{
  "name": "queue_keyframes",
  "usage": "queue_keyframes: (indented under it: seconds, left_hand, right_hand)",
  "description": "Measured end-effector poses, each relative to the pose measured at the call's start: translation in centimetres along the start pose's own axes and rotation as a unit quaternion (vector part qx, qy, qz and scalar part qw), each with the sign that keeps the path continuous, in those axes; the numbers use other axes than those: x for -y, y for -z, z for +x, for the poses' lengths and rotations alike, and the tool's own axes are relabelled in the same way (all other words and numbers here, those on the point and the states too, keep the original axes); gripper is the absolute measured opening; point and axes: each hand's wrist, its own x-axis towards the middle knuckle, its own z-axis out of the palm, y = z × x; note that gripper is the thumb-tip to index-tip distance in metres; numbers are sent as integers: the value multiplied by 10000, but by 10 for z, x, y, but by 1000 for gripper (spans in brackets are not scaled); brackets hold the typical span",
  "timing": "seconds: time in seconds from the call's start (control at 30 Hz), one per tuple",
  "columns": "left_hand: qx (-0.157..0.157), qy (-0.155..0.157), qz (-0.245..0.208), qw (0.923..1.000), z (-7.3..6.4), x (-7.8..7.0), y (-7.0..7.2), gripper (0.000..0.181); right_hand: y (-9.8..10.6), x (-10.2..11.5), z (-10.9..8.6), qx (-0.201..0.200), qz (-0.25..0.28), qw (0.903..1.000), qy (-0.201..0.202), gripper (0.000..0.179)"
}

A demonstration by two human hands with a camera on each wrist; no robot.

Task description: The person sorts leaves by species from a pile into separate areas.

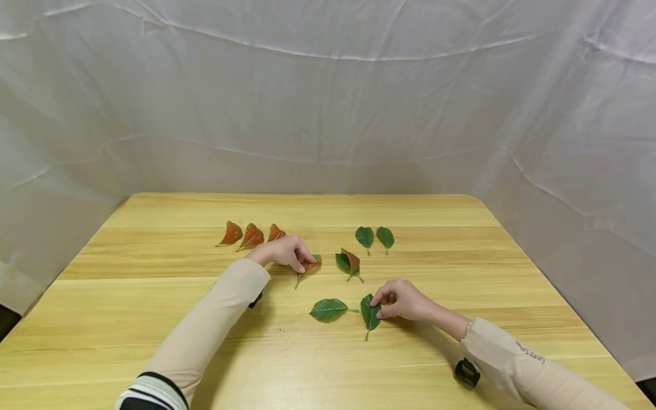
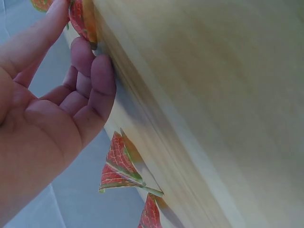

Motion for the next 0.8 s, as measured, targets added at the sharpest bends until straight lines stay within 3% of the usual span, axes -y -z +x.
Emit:
queue_keyframes:
  seconds: [0.2, 0.4, 0.8]
  left_hand:
    - [93, 168, -81, 9998, 2, 1, -1, 33]
    - [93, 387, 200, 9990, 5, 0, -1, 34]
    - [122, 430, 197, 9988, 4, 2, -1, 34]
  right_hand:
    - [0, 0, 0, 14, -13, 10000, -29, 12]
    - [2, 3, 2, 64, -56, 9999, 62, 12]
    - [-1, 24, 15, -201, -428, 9988, 122, 8]
